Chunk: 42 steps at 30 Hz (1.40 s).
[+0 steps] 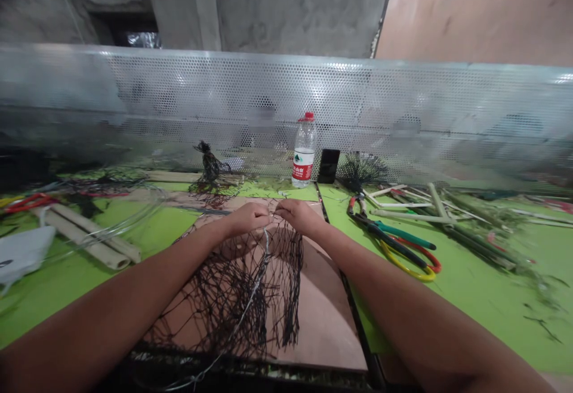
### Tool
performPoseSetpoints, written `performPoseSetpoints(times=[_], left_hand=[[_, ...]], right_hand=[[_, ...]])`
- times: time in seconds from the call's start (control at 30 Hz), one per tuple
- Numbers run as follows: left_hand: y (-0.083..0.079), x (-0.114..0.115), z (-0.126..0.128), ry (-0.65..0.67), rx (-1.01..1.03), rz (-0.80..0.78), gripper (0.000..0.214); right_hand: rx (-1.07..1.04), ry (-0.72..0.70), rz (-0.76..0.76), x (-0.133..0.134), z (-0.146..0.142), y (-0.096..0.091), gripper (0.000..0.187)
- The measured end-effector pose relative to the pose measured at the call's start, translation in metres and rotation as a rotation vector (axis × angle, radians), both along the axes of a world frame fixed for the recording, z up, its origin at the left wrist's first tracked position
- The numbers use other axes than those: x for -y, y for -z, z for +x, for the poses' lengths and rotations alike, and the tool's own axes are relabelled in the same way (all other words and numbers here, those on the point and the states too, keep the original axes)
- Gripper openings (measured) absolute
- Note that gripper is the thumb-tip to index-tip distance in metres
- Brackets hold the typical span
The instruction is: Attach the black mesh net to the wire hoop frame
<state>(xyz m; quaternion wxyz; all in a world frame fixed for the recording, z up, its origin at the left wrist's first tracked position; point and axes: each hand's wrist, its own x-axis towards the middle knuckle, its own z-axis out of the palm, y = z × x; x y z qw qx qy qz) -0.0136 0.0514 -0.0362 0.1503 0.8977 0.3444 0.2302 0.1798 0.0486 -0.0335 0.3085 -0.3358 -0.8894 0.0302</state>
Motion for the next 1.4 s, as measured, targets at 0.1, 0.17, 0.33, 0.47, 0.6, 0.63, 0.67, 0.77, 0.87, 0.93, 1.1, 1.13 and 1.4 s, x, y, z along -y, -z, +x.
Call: performPoseSetpoints(times=[0.1, 0.17, 0.33, 0.47, 0.6, 0.63, 0.67, 0.77, 0.87, 0.93, 1.1, 1.13, 1.4], left_hand=[[0.001, 0.001, 0.000, -0.050, 0.043, 0.001, 0.029], [0.000, 0.002, 0.000, -0.093, 0.087, -0.022, 0.021], [-0.002, 0.002, -0.001, -0.032, 0.164, -0.117, 0.031], [-0.003, 0.001, 0.000, 0.037, 0.186, -0.128, 0.029], [-0.005, 0.002, 0.001, 0.044, 0.174, -0.110, 0.034], [-0.006, 0.003, 0.001, 0.039, 0.171, -0.113, 0.035], [-0.006, 0.004, 0.001, 0.033, 0.168, -0.119, 0.035], [-0.007, 0.005, 0.001, 0.024, 0.152, -0.148, 0.034], [-0.008, 0.007, 0.001, 0.033, 0.149, -0.179, 0.032], [-0.010, 0.009, 0.001, 0.050, 0.146, -0.199, 0.031], [-0.015, 0.014, -0.002, 0.135, 0.097, -0.266, 0.032], [-0.016, 0.014, -0.002, 0.147, 0.099, -0.273, 0.032], [-0.009, 0.005, -0.005, 0.060, 0.183, -0.177, 0.034]], right_hand=[[0.008, 0.013, -0.008, -0.001, 0.001, 0.001, 0.017], [0.021, 0.005, -0.011, 0.000, 0.000, 0.000, 0.016], [0.004, -0.005, -0.066, 0.007, -0.005, -0.003, 0.017], [-0.091, 0.000, -0.140, 0.009, -0.006, -0.005, 0.017], [-0.228, 0.041, -0.311, 0.007, -0.002, -0.007, 0.020], [-0.258, 0.027, -0.367, 0.007, 0.000, -0.008, 0.021], [-0.285, 0.004, -0.425, 0.006, 0.001, -0.009, 0.022], [-0.345, -0.080, -0.562, 0.003, 0.006, -0.010, 0.025], [-0.382, -0.120, -0.595, -0.001, 0.008, -0.010, 0.027], [-0.401, -0.119, -0.578, -0.003, 0.008, -0.008, 0.025], [-0.404, -0.125, -0.546, -0.006, 0.009, -0.005, 0.022], [-0.404, -0.116, -0.534, -0.007, 0.009, -0.005, 0.021], [-0.428, -0.114, -0.358, -0.007, 0.012, -0.007, 0.027]])
